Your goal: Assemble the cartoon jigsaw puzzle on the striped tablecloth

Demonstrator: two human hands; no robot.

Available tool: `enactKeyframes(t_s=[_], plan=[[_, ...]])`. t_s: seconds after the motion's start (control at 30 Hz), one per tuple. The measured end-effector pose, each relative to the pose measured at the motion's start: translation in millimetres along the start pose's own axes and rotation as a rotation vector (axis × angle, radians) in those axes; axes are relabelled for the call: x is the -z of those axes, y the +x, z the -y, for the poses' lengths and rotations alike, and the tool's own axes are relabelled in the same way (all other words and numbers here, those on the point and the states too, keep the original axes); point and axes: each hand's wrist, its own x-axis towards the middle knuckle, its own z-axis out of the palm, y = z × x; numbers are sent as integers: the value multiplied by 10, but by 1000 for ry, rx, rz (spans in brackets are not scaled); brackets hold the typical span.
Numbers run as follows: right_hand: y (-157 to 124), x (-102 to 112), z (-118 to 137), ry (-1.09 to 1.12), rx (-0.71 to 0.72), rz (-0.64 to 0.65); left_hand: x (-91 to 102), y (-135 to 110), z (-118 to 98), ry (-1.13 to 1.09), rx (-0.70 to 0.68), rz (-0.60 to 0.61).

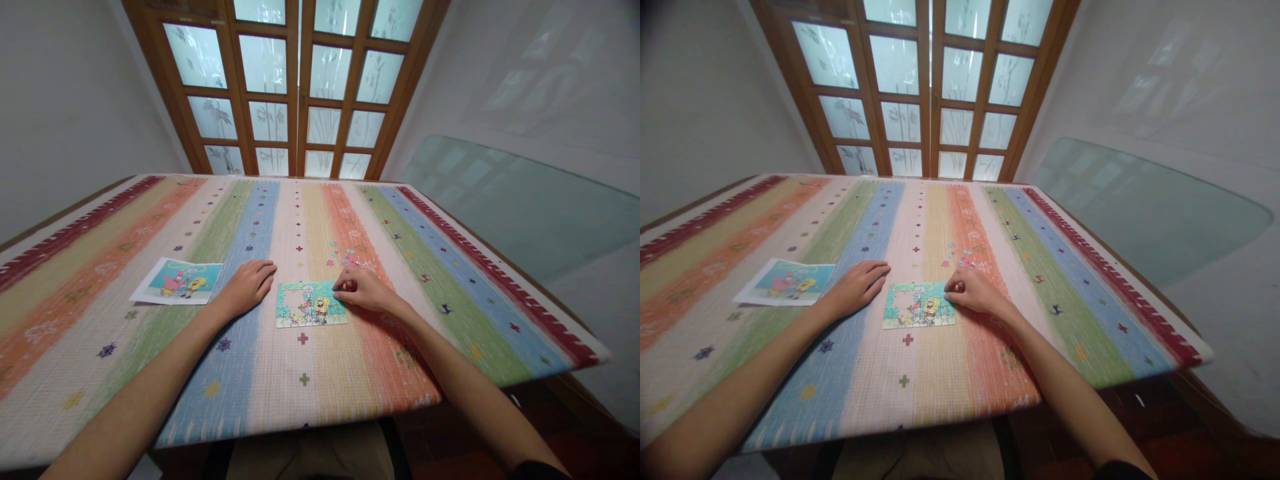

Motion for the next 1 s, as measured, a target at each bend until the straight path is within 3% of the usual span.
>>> enactKeyframes(t_s=[0.47,1.0], plan=[[37,14,104,46,-77,38,-4,6,0,-23,1,-3],[28,-28,11,92,-72,68,-5,4,2,-5,-2,6]])
